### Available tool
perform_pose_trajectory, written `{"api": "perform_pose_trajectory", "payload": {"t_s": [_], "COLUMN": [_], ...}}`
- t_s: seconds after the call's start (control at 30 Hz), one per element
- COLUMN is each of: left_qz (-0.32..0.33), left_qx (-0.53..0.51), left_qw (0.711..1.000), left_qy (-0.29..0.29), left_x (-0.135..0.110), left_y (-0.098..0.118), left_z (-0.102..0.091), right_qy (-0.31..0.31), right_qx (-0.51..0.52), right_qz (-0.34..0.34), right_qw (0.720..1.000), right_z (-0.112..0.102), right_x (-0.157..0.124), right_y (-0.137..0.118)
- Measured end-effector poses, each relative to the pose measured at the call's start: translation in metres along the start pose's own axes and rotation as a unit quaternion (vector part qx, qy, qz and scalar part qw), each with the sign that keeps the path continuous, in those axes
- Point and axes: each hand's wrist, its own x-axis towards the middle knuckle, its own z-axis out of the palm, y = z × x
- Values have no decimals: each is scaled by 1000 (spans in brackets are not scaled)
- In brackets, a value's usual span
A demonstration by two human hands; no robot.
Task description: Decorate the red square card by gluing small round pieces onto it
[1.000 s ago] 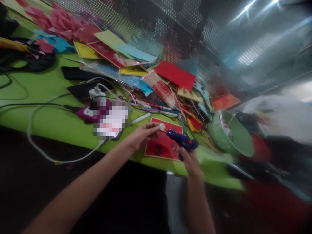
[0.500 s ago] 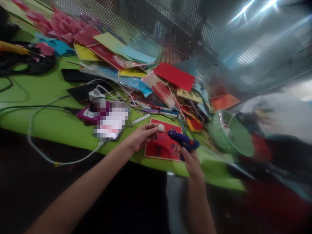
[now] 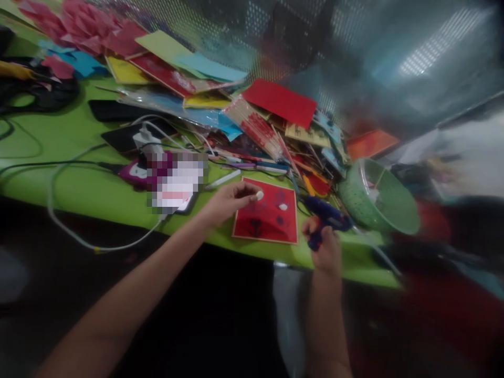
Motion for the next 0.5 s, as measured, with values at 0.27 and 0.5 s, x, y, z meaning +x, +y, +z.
{"api": "perform_pose_trajectory", "payload": {"t_s": [0.27, 0.5], "left_qz": [122, 184], "left_qx": [438, 585], "left_qw": [889, 782], "left_qy": [-56, -108], "left_x": [-10, -6], "left_y": [17, 9], "left_z": [-1, 5], "right_qy": [85, 83], "right_qx": [4, 55], "right_qz": [0, 10], "right_qw": [996, 995], "right_z": [-44, -57], "right_x": [-9, -9], "right_y": [15, 30]}}
